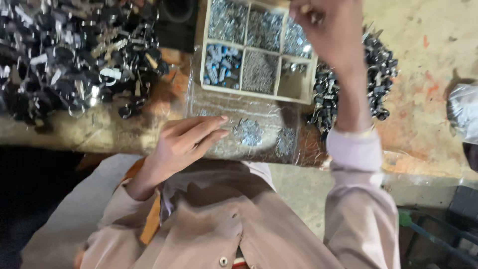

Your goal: The person sits at a workbench and assembles small hardware components by hand, repeatedly picking tiny metal parts from piles on the bench and fitting them onto a small cylindrical piece held in the other hand. Finished assemblies are placed into a compartmented tray, and the person continues assembling more pieces one at a time.

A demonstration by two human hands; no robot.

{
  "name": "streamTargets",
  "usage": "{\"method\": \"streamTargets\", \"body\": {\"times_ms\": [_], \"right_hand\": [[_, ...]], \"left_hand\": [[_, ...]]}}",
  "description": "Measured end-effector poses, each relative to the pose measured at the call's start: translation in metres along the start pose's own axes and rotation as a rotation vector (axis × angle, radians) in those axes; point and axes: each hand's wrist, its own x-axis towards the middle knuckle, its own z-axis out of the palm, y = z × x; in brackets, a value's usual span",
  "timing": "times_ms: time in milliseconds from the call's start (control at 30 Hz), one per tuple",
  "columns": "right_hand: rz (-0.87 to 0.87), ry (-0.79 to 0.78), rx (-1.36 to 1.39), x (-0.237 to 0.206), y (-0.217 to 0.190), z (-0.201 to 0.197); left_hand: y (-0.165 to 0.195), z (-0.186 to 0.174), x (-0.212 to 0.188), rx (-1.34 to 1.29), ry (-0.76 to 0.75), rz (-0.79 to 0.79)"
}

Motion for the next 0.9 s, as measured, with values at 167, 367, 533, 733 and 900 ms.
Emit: {"method": "streamTargets", "body": {"times_ms": [167, 367, 533, 733, 900], "right_hand": [[0.469, -0.358, -0.162, -0.078, -0.049, -0.043], [0.745, -0.395, -0.352, -0.175, -0.087, -0.041], [0.691, -0.109, -0.371, -0.199, -0.101, -0.015], [0.711, -0.002, -0.249, -0.191, -0.094, -0.005], [0.779, 0.142, -0.141, -0.179, -0.092, 0.008]], "left_hand": [[-0.021, -0.012, 0.029, 0.215, -0.074, -0.036], [-0.039, -0.015, 0.060, 0.418, -0.208, -0.079], [-0.048, 0.009, 0.083, 0.544, -0.483, -0.121], [-0.071, 0.034, 0.097, 0.662, -0.626, -0.034], [-0.078, 0.038, 0.095, 0.687, -0.588, 0.054]]}}
